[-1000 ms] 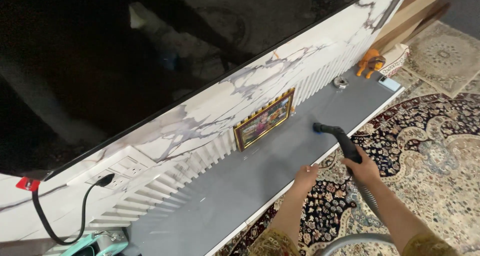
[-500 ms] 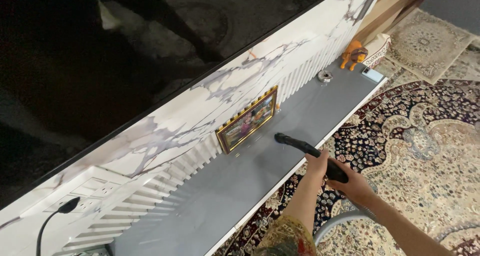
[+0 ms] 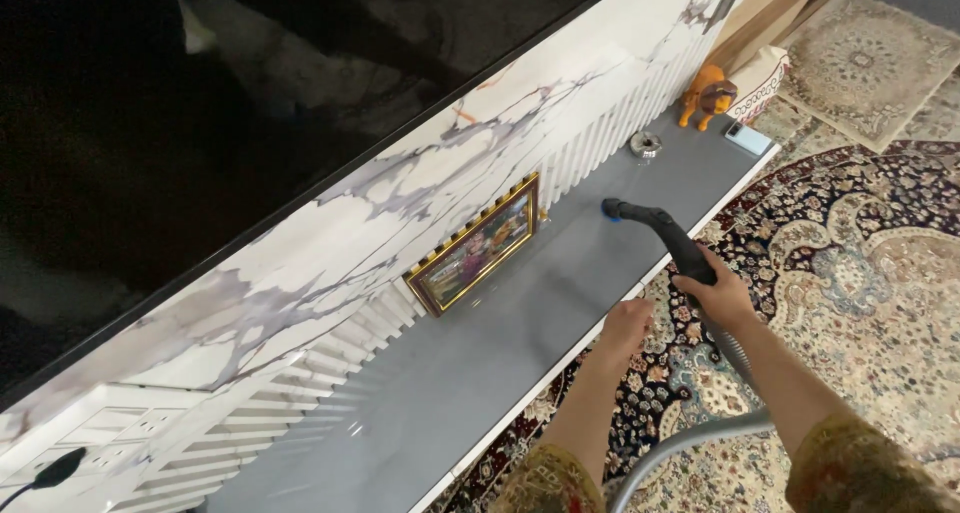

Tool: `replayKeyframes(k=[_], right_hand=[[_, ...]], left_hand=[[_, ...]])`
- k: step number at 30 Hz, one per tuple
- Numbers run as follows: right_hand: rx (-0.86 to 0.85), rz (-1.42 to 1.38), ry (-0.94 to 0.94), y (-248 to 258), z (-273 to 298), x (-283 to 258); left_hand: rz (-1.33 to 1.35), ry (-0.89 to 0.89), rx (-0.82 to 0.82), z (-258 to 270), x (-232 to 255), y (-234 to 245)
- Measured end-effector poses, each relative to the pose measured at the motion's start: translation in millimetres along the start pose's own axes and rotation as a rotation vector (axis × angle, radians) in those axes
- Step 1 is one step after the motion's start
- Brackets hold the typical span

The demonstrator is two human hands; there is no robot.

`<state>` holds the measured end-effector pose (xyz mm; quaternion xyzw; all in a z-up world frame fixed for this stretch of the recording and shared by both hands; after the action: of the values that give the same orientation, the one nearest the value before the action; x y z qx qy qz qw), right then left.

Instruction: Vacuuming the floor and around furniture in a bedroom.

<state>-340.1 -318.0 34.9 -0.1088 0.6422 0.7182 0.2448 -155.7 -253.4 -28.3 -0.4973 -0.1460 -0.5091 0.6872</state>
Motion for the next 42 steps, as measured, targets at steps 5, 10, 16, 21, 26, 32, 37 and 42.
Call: replayKeyframes(k=[5,10,16,21,26,32,37,42], right_hand=[[-0.005,-0.143,-0.121,-1.3,-46.5,-29.6],[-0.019,-0.281,0.174,-49.5,-83.9,-19.3],[-0.242,-0.217,0.021,-13.8,24.5,-27.4],[-0.262,-0.098,-0.117,22.4,78.7,33.4],[-0.127,-0.141,-0.215,35.0,128.8,49.2],[-0.366,-0.093,-0.127,-19.6,195.7,-4.2],[-0.340,0.079,0.204,-75.6,256.5,-101.1],[-0.508,0.046,0.406,-128.5,326.1,-181.5]], left_hand=[[-0.004,0.092,0.126,-9.7,-17.5,49.9],[0.060,0.142,0.199,4.1,-10.5,66.6],[0.037,0.181,0.216,-23.2,-60.1,68.5],[0.021,0.049,0.156,34.0,-37.5,60.3],[-0.023,0.067,0.197,58.7,-34.1,65.2],[0.017,0.032,0.264,71.8,-84.3,107.3],[0.001,-0.033,0.586,94.8,-97.9,177.7],[0.122,-0.056,0.932,185.6,-85.9,255.6]])
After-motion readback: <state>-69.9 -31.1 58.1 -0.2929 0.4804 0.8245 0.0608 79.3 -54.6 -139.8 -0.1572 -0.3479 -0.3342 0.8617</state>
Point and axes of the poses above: each hand's wrist, its own z-axis away from the middle knuckle, its own y-axis out of the back of the hand, x = y × z, the point moved 3 cm from there along -z, towards the middle knuckle, and after that the axes turned 10 degrees about z, right-handed, at the moved point
